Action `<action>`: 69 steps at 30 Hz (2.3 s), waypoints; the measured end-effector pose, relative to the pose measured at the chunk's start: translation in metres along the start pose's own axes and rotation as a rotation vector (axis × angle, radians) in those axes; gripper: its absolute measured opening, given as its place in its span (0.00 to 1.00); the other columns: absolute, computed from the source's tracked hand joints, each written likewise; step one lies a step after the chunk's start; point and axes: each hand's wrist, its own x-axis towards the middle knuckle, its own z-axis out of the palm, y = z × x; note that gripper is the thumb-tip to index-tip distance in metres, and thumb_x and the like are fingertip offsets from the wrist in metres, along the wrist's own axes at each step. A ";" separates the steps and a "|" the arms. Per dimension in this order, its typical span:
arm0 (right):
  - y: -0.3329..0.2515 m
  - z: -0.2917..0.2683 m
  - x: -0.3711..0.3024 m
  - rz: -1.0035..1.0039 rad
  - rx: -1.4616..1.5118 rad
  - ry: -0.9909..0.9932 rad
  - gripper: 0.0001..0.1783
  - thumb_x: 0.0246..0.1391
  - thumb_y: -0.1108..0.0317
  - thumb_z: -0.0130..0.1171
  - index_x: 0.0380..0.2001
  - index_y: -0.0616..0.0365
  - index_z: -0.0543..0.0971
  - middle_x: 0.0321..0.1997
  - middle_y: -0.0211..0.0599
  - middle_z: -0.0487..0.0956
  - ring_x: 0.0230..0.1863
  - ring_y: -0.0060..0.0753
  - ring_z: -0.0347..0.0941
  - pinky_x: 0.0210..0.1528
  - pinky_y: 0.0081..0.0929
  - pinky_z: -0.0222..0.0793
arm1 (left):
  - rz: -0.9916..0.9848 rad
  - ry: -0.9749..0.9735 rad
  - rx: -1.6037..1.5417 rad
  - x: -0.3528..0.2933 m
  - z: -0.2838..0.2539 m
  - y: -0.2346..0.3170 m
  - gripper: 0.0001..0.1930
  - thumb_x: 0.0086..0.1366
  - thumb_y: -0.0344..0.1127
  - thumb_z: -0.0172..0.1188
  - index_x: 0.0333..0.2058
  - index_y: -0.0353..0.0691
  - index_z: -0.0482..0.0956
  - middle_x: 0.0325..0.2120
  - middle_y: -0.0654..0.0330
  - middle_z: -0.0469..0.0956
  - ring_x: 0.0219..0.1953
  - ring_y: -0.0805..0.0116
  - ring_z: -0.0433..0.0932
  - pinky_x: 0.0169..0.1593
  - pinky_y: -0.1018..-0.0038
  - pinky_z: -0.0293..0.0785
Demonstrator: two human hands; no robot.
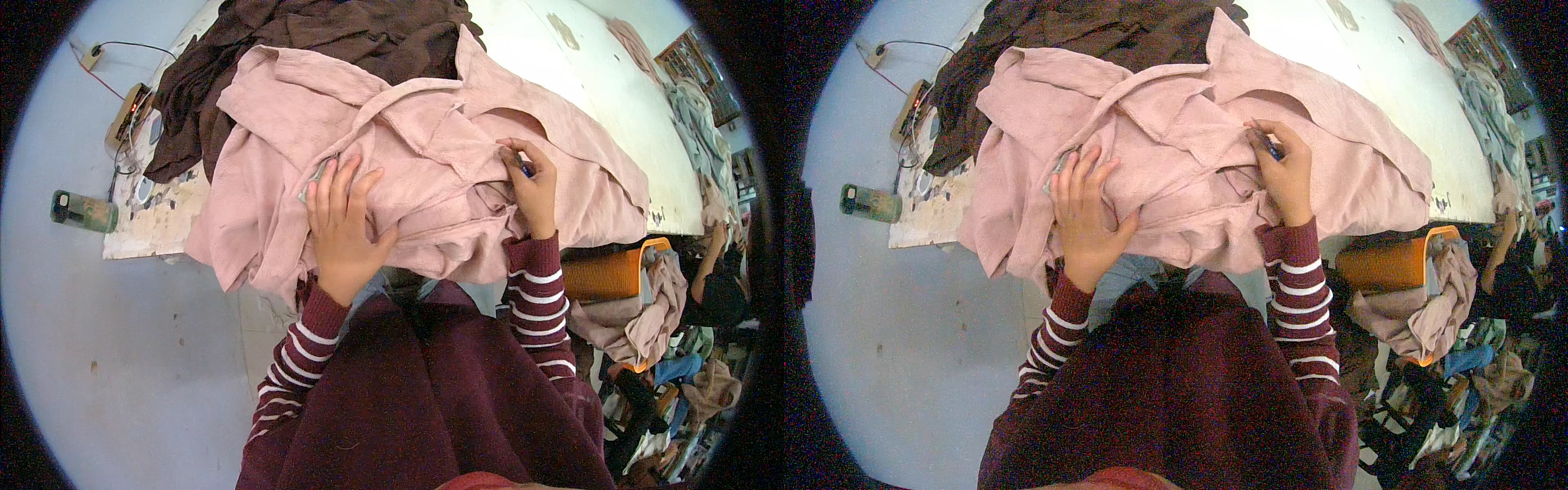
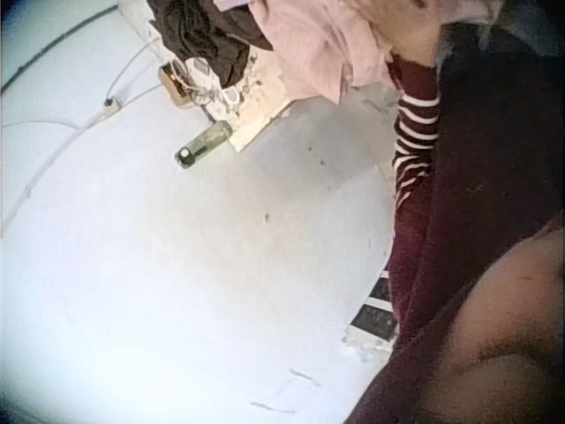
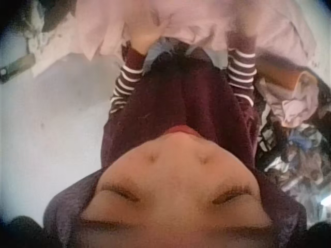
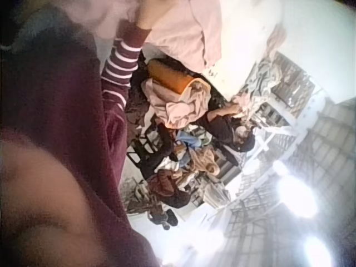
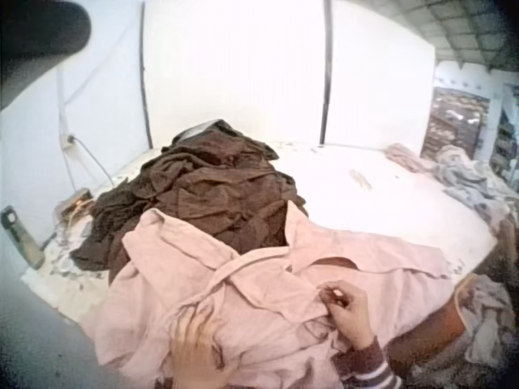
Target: The person uses small scissors to cut a pink garment on a work table, repeatedly snipping seams and edges while repositioning the fabric. A brown garment is briefly moved aside, and the pink garment is turned and adjusted throughout the process.
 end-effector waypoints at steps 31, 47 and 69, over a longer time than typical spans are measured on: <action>-0.085 0.009 -0.024 -0.110 -0.134 -0.180 0.16 0.45 0.64 0.67 0.38 0.60 0.81 0.32 0.39 0.81 0.36 0.31 0.78 0.39 0.22 0.70 | -0.080 -0.043 -0.110 0.004 0.007 -0.006 0.12 0.64 0.36 0.56 0.43 0.35 0.73 0.35 0.55 0.78 0.36 0.63 0.77 0.44 0.71 0.72; -0.118 0.016 -0.014 -0.167 -0.388 -0.369 0.11 0.45 0.64 0.68 0.28 0.60 0.81 0.25 0.38 0.81 0.24 0.28 0.77 0.28 0.22 0.69 | -0.113 -0.063 -0.163 0.002 0.006 -0.008 0.14 0.65 0.37 0.55 0.45 0.35 0.71 0.35 0.55 0.78 0.36 0.61 0.78 0.43 0.70 0.73; -0.086 0.032 -0.003 -0.176 0.101 -0.452 0.21 0.45 0.74 0.67 0.44 0.62 0.77 0.35 0.31 0.81 0.36 0.20 0.75 0.39 0.17 0.68 | -0.230 -0.133 -0.303 -0.001 0.003 -0.009 0.16 0.66 0.37 0.54 0.48 0.35 0.69 0.36 0.54 0.78 0.35 0.60 0.78 0.42 0.70 0.74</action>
